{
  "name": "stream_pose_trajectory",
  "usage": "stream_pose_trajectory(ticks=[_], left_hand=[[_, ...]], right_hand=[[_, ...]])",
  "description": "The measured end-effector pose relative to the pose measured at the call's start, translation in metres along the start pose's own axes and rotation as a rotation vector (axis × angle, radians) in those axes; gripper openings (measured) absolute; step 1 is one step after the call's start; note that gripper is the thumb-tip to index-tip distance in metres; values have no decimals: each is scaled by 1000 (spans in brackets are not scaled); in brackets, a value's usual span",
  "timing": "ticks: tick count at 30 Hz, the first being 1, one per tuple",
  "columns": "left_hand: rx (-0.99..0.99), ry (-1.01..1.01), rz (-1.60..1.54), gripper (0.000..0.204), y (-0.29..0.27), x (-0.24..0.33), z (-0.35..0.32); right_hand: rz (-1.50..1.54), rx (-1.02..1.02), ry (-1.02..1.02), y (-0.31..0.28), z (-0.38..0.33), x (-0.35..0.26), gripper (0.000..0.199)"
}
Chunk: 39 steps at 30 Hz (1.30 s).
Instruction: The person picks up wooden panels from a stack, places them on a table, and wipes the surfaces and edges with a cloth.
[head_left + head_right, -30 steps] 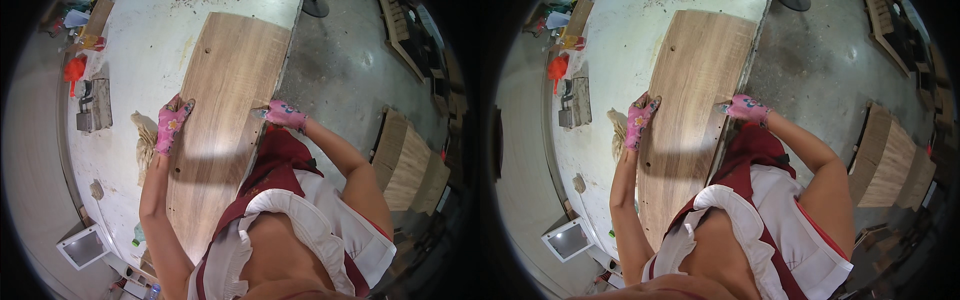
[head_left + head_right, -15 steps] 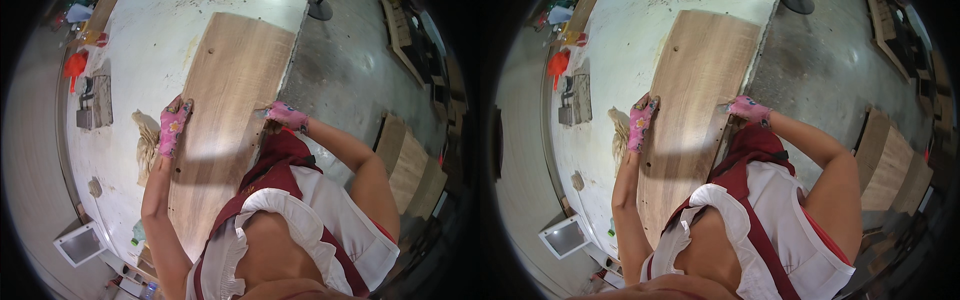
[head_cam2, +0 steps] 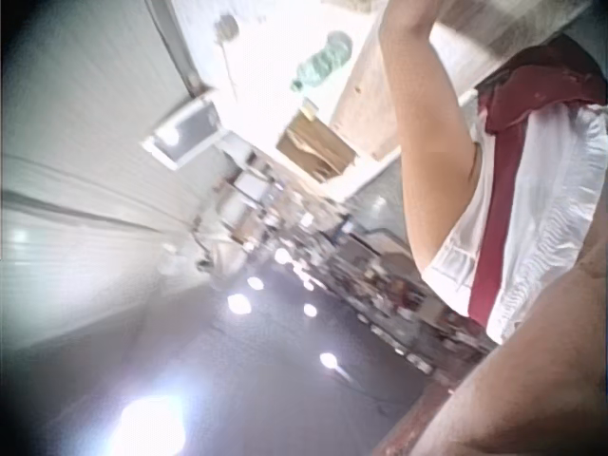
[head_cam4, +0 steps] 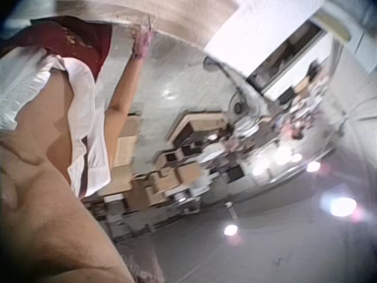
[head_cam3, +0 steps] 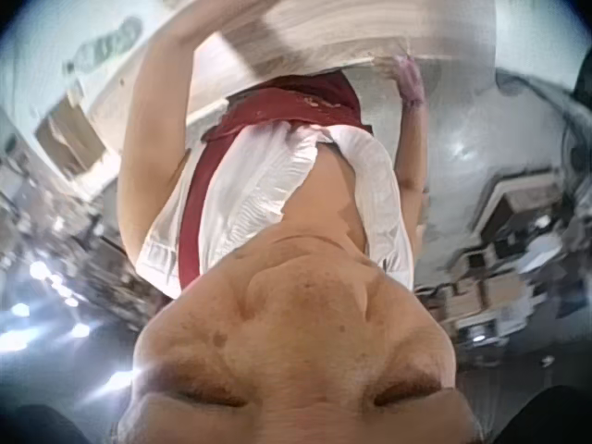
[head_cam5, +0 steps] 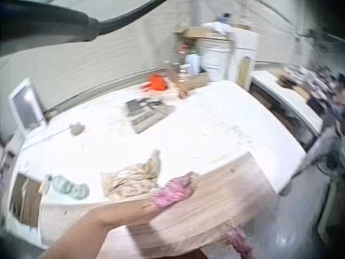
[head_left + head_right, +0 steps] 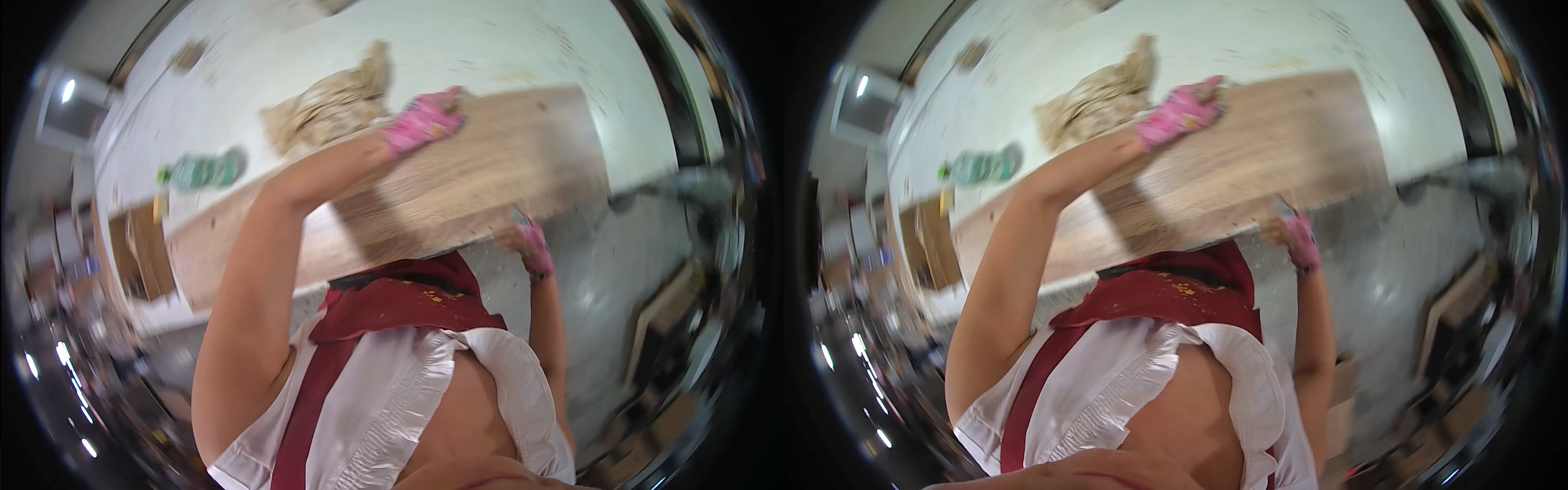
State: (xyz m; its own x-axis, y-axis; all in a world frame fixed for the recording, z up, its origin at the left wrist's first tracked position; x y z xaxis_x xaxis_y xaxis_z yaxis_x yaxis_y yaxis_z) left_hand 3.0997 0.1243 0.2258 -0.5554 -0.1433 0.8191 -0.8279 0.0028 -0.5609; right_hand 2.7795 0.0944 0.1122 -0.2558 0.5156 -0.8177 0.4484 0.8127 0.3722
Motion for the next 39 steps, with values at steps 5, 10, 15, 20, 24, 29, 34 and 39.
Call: stream_pose_trajectory(ticks=[5, 10, 15, 20, 24, 29, 34, 39], left_hand=[[468, 148, 459, 52, 18, -6, -120], [538, -14, 256, 46, 2, -9, -264], [870, -300, 523, 46, -10, -38, -405], [1192, -1002, 701, 56, -25, -118, -586], [1178, -1215, 463, 55, -48, -174, -699], [1150, -861, -431, 52, -64, -209, -714], [1203, -866, -552, 36, -56, -238, -735], [1250, -797, -641, 32, -53, -252, -750]], right_hand=[[-625, 131, 554, 51, -21, -79, 23], [-901, 96, 6, 122, 3, -144, 25], [-1479, -62, -324, 243, 104, -164, 41], [-1741, -60, -332, 340, 208, -143, 68], [-1894, -101, -252, 335, 282, -118, 64], [-1862, 16, -308, 296, 323, -154, 53], [-1479, 187, -470, 232, 309, -240, 55], [-2345, 346, -856, 262, 298, -194, 59]])
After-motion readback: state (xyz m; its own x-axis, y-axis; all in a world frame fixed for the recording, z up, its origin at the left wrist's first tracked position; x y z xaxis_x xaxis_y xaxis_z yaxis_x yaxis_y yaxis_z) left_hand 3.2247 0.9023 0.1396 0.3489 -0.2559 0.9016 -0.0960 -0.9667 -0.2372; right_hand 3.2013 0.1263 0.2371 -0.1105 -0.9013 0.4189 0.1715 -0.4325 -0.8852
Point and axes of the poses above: each hand's wrist, its own z-axis towards the middle knuckle, its own y-axis out of the palm, x = y × z, the point moved 5 cm from there along z, towards the middle knuckle, and after that the axes turned 14 degrees about -x, right-handed, at the moved point
